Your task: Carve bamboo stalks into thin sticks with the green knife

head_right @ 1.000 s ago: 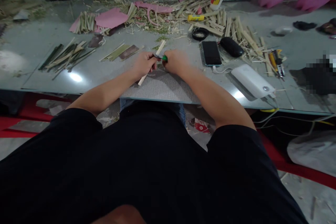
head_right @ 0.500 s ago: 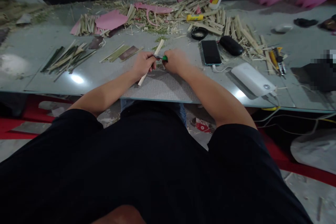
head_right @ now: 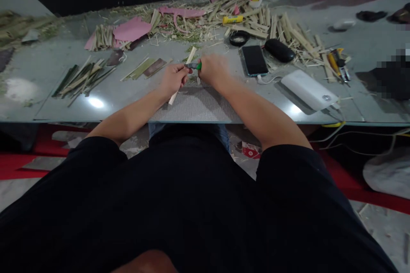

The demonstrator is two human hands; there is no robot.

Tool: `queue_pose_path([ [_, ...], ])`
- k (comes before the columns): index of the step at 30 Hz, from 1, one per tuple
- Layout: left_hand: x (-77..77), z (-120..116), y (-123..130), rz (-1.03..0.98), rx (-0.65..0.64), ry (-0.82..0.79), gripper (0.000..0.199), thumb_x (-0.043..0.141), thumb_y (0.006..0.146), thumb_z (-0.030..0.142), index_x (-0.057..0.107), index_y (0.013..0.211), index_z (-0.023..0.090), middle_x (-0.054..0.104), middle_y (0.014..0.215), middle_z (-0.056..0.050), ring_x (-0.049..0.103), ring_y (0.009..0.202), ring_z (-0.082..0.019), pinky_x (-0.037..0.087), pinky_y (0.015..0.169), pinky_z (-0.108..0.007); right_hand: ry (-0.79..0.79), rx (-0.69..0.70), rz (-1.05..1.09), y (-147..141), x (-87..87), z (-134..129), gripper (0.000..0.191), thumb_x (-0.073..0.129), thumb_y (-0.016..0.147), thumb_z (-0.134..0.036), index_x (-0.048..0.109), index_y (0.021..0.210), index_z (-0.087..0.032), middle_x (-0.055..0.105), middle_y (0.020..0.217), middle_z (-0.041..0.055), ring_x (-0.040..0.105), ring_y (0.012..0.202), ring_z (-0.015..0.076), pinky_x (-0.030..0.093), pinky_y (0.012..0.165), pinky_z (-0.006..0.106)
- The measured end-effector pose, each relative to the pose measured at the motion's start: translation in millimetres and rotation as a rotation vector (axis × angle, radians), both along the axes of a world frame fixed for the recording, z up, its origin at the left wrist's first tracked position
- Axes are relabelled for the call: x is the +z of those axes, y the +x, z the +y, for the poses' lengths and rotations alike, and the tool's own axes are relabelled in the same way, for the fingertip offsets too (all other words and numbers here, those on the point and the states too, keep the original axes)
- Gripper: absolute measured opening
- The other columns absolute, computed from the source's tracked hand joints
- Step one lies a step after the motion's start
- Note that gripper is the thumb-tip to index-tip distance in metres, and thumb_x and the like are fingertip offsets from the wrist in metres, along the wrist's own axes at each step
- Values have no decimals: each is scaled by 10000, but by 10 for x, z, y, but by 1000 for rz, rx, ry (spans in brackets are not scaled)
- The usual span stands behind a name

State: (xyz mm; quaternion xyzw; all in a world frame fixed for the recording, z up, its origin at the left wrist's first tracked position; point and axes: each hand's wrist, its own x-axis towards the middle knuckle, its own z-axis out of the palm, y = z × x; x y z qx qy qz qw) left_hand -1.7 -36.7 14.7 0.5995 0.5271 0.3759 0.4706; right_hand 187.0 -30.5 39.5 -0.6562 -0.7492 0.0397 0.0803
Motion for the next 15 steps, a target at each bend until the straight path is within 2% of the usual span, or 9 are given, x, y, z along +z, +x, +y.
queue_pose_path([
  [3, -31, 17, 21, -25, 5, 12, 472, 553, 1326, 118, 683, 886, 227, 522, 617, 51, 443, 551, -121, 338, 588, -258, -11, -11, 45, 30, 45, -15, 528, 511, 1442, -397, 850, 1720, -104, 842, 1656, 301, 792, 1541, 482, 559, 1324, 580],
  [6, -51, 49, 39, -39, -2, 20, 466, 584, 1322, 142, 661, 871, 231, 511, 616, 51, 458, 537, -107, 333, 571, -235, -18, -19, 66, 43, 84, -38, 521, 534, 1440, -378, 846, 1733, -82, 826, 1672, 323, 777, 1563, 483, 541, 1326, 575],
  [10, -47, 93, 26, -62, -11, 18, 459, 611, 1320, 159, 661, 869, 227, 519, 653, 55, 481, 536, -86, 352, 577, -218, -21, -22, 80, -2, 107, -33, 451, 620, 1423, -288, 812, 1771, -76, 810, 1697, 305, 763, 1587, 433, 509, 1356, 548],
  [13, -38, 19, 13, -35, -8, 3, 462, 631, 1313, 145, 672, 860, 231, 560, 656, 47, 489, 541, -91, 380, 575, -228, -6, -50, 83, 63, 119, 71, 415, 664, 1390, -226, 818, 1748, -83, 825, 1675, 289, 762, 1575, 416, 522, 1360, 548],
  [15, -32, -103, 26, 13, -75, -14, 454, 645, 1310, 139, 706, 869, 227, 593, 645, 42, 483, 532, -94, 388, 564, -234, 9, -138, 75, 237, 122, 198, 406, 601, 1403, -202, 813, 1708, -39, 814, 1661, 327, 759, 1577, 432, 543, 1354, 587],
])
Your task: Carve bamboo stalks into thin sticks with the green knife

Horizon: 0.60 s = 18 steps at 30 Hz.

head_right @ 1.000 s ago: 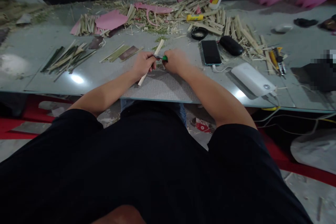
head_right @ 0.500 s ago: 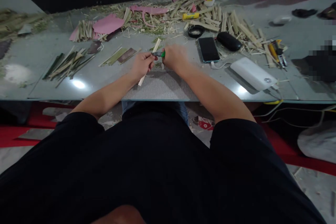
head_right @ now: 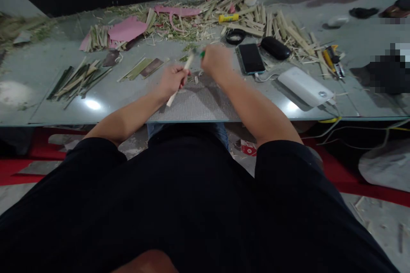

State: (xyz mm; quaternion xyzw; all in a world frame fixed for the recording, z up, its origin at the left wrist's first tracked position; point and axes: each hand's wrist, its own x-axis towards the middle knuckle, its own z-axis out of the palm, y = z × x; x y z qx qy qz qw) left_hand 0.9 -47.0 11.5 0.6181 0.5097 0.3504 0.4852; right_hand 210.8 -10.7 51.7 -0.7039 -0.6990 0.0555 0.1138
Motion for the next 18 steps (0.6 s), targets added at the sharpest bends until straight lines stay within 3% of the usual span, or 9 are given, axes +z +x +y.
queue_pose_path([
  [1, 6, -69, 16, 30, -77, -8, 433, 653, 1305, 130, 738, 891, 223, 615, 644, 42, 487, 525, -95, 393, 560, -237, -9, -79, -4, 123, -5, 71, 411, 564, 1413, -212, 812, 1681, -21, 813, 1645, 341, 775, 1545, 434, 578, 1323, 595],
  [3, 30, -184, 65, 60, -195, -2, 388, 685, 1310, 151, 777, 940, 222, 648, 650, 45, 520, 536, -101, 420, 576, -243, 33, -154, -27, 390, -35, 203, 437, 565, 1439, -315, 803, 1733, -97, 798, 1720, 283, 741, 1587, 413, 573, 1363, 593],
  [7, 131, -221, 148, 33, -23, -23, 467, 608, 1336, 108, 744, 908, 233, 642, 616, 55, 509, 556, -100, 444, 616, -257, 66, -204, -28, 675, -148, 344, 350, 618, 1421, -297, 883, 1613, -174, 848, 1652, 216, 767, 1541, 394, 604, 1310, 547],
  [13, 177, -84, 106, -37, 86, -35, 435, 575, 1336, 99, 745, 949, 200, 630, 602, 60, 522, 502, -90, 420, 566, -218, 69, -33, -49, 349, -200, 229, 336, 650, 1418, -379, 918, 1501, -195, 888, 1538, 201, 787, 1446, 393, 609, 1235, 489],
  [18, 114, -27, 96, -57, 105, -12, 450, 582, 1338, 107, 733, 930, 223, 617, 586, 64, 510, 492, -89, 403, 548, -195, 77, 58, -59, 90, -158, 18, 284, 709, 1378, -318, 918, 1478, -153, 895, 1529, 226, 817, 1471, 419, 601, 1207, 474],
])
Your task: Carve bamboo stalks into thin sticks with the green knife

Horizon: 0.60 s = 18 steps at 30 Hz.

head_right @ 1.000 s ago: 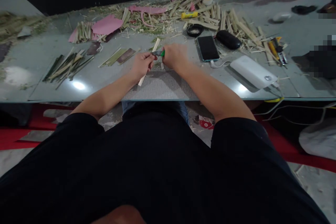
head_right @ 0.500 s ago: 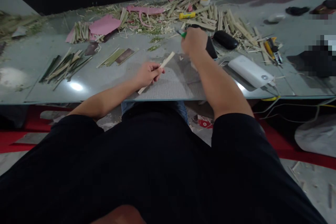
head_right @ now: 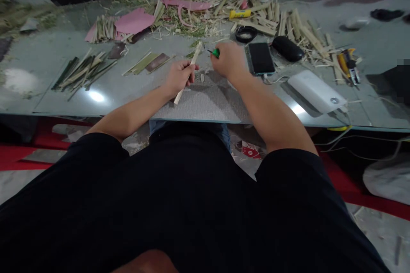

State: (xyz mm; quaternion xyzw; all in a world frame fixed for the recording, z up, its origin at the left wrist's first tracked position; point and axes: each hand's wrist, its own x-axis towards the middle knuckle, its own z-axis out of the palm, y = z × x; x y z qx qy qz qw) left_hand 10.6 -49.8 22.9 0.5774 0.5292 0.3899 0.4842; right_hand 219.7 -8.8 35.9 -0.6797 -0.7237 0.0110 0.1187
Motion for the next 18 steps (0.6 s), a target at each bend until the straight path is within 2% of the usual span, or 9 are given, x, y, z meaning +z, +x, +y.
queue_pose_path([
  [5, -60, 67, -15, 29, 45, 5, 391, 646, 1311, 159, 763, 942, 218, 657, 629, 43, 551, 522, -96, 433, 602, -217, -112, 70, 23, -162, 13, -114, 211, 733, 1370, -294, 903, 1422, -182, 899, 1487, 211, 802, 1432, 397, 568, 1243, 480],
  [12, -127, 115, -45, 38, 37, 31, 402, 607, 1306, 154, 716, 926, 228, 623, 634, 35, 543, 551, -116, 393, 587, -229, -189, 120, 65, -282, -11, -171, 287, 748, 1316, -229, 934, 1518, -147, 896, 1555, 241, 799, 1524, 474, 577, 1234, 512],
  [14, -131, 108, -48, 38, 26, 39, 419, 595, 1322, 171, 702, 921, 230, 613, 637, 44, 546, 555, -111, 393, 594, -224, -182, 114, 57, -284, -21, -164, 310, 722, 1329, -238, 935, 1520, -120, 889, 1569, 255, 812, 1494, 454, 578, 1213, 493],
  [18, -121, 103, -61, 55, 0, 22, 488, 582, 1334, 138, 698, 872, 242, 615, 623, 47, 526, 566, -117, 403, 625, -256, -142, 51, 22, -273, -42, -122, 322, 681, 1373, -279, 908, 1535, -117, 894, 1563, 226, 785, 1431, 362, 573, 1219, 447],
])
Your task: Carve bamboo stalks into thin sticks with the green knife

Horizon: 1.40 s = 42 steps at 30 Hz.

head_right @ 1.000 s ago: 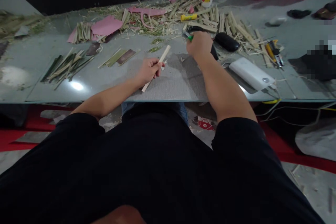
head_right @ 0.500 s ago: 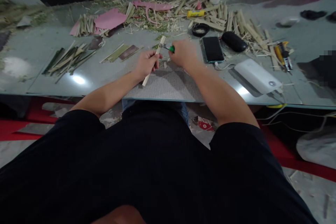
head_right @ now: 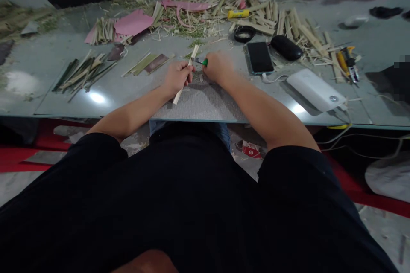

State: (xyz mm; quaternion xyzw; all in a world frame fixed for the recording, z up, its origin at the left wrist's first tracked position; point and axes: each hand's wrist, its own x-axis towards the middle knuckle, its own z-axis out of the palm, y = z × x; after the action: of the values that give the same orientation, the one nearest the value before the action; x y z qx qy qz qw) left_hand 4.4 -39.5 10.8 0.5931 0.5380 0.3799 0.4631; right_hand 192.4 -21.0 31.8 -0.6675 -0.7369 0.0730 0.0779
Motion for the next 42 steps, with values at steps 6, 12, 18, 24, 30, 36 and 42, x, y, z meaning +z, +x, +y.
queue_pose_path([
  [6, 40, -16, -4, 32, 11, -23, 517, 583, 1345, 135, 686, 851, 244, 604, 619, 36, 526, 589, -119, 409, 643, -291, 30, -19, -34, 31, 20, 30, 347, 688, 1341, -350, 937, 1564, -256, 898, 1589, 160, 804, 1493, 391, 598, 1285, 473],
  [12, 107, -101, 3, 20, -8, 4, 486, 563, 1333, 120, 650, 870, 237, 565, 622, 45, 518, 546, -103, 397, 587, -221, 82, -51, 32, 112, 49, 67, 441, 694, 1290, -383, 930, 1647, -279, 886, 1624, 169, 758, 1580, 468, 582, 1359, 587],
  [18, 179, -93, 14, -19, -30, -2, 531, 565, 1333, 118, 634, 821, 237, 579, 617, 32, 474, 530, -90, 391, 545, -184, 124, -97, 3, 149, 143, 83, 473, 701, 1289, -197, 848, 1737, -156, 847, 1677, 239, 786, 1534, 439, 558, 1283, 548],
  [24, 173, -35, 28, -89, -33, -58, 514, 597, 1329, 148, 641, 823, 232, 579, 634, 32, 487, 542, -100, 376, 569, -221, 106, -143, 13, 211, 138, 171, 356, 694, 1314, -223, 800, 1652, -183, 822, 1648, 234, 720, 1479, 390, 466, 1244, 497],
  [30, 187, -111, 10, -138, -112, -78, 552, 576, 1332, 118, 669, 798, 222, 611, 610, 21, 475, 557, -100, 399, 619, -267, 120, -244, 19, 335, 143, 289, 302, 672, 1356, -320, 832, 1565, -172, 864, 1464, 253, 702, 1458, 389, 463, 1186, 479],
  [36, 139, -187, 26, -96, -269, -59, 514, 678, 1250, 74, 726, 753, 197, 659, 568, -6, 539, 482, -108, 426, 544, -230, 171, -490, 20, 904, 242, 327, 425, 495, 1394, -239, 884, 1564, -221, 804, 1663, 353, 740, 1551, 453, 528, 1198, 575],
  [42, 76, -29, 7, -183, -148, -133, 385, 669, 1245, 61, 777, 904, 205, 663, 604, 28, 516, 451, -97, 414, 514, -203, 217, -246, 34, 726, 105, 282, 420, 501, 1429, -342, 906, 1425, -233, 896, 1501, 235, 783, 1422, 415, 554, 1200, 502],
])
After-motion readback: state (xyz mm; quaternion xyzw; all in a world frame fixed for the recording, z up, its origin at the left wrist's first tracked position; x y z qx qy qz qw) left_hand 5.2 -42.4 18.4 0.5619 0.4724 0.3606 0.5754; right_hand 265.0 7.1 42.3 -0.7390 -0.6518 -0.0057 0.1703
